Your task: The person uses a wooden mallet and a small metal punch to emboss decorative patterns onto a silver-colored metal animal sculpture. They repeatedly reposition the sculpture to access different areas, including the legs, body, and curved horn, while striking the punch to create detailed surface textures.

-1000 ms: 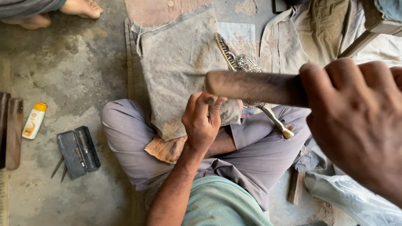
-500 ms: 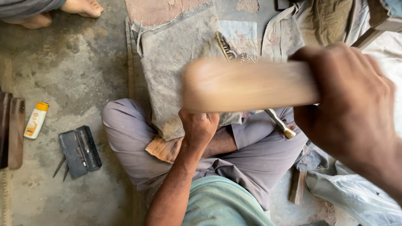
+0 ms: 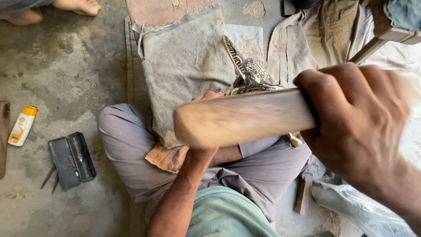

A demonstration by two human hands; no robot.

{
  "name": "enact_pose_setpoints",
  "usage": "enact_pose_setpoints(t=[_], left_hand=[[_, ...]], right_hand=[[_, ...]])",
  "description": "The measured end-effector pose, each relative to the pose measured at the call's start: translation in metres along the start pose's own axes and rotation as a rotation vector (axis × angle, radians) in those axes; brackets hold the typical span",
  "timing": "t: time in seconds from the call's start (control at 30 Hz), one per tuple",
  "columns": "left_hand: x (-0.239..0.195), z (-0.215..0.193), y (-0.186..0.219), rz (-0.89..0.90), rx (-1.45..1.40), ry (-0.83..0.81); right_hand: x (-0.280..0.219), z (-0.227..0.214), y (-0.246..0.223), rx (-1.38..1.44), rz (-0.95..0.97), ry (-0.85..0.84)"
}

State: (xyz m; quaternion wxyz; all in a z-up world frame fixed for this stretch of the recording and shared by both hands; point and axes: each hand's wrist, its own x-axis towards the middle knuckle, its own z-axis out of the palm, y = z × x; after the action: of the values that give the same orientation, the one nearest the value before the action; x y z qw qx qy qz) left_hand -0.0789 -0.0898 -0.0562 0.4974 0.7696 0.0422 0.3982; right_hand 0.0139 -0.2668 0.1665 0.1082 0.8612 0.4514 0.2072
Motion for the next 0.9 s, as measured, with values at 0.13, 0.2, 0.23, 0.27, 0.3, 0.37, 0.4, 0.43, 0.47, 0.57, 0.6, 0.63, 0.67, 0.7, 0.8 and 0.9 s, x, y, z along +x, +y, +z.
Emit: enact_pose_setpoints(t=[0.13, 0.2, 0.23, 0.27, 0.3, 0.37, 0.4, 0.43, 0.47, 0.57, 0.6, 0.63, 0.67, 0.7, 0.8, 0.9], left_hand=[[0.005, 0.006, -0.007, -0.067, 0.173, 0.031], [-0.001, 0.011, -0.014, -0.029, 0.185, 0.044], [-0.006, 0.013, -0.019, -0.012, 0.193, 0.051], [-0.012, 0.013, -0.024, 0.006, 0.202, 0.054], [-0.017, 0.014, -0.029, 0.025, 0.210, 0.056], [-0.026, 0.015, -0.039, -0.025, 0.220, 0.032], [-0.029, 0.016, -0.043, -0.048, 0.224, 0.024], [-0.030, 0.017, -0.046, -0.071, 0.228, 0.016], [-0.031, 0.017, -0.048, -0.095, 0.233, 0.011], [-0.031, 0.015, -0.047, -0.086, 0.242, 0.008], [-0.031, 0.014, -0.043, -0.070, 0.243, 0.007], [-0.030, 0.012, -0.040, -0.055, 0.244, 0.007], [-0.027, 0.012, -0.035, -0.037, 0.244, 0.005], [-0.025, 0.011, -0.031, -0.020, 0.244, 0.004], [-0.014, 0.013, -0.021, -0.023, -0.213, 0.097], [-0.004, 0.011, -0.019, 0.039, 0.205, 0.072]], right_hand=[[0.004, -0.001, -0.005, -0.142, -0.068, 0.121], [0.007, -0.008, -0.008, -0.002, 0.037, -0.063], [0.009, -0.011, -0.011, 0.004, 0.036, -0.080], [0.011, -0.014, -0.013, 0.011, 0.040, -0.099], [0.011, -0.019, -0.015, -0.047, -0.006, -0.041], [0.014, -0.021, -0.018, -0.119, -0.024, -0.035], [0.016, -0.020, -0.018, -0.135, -0.004, -0.082], [0.018, -0.021, -0.018, -0.150, 0.016, -0.129], [0.020, -0.020, -0.018, -0.130, -0.002, -0.081], [0.022, -0.019, -0.015, -0.123, -0.032, -0.028], [0.021, -0.020, -0.015, -0.158, -0.021, -0.068], [0.021, -0.020, -0.015, -0.194, -0.011, -0.109], [0.020, -0.019, -0.014, -0.137, -0.036, -0.034], [0.019, -0.019, -0.013, -0.081, -0.061, 0.041], [0.018, -0.010, -0.011, -0.215, -0.085, 0.068], [0.014, -0.002, -0.004, -0.052, -0.038, 0.001]])
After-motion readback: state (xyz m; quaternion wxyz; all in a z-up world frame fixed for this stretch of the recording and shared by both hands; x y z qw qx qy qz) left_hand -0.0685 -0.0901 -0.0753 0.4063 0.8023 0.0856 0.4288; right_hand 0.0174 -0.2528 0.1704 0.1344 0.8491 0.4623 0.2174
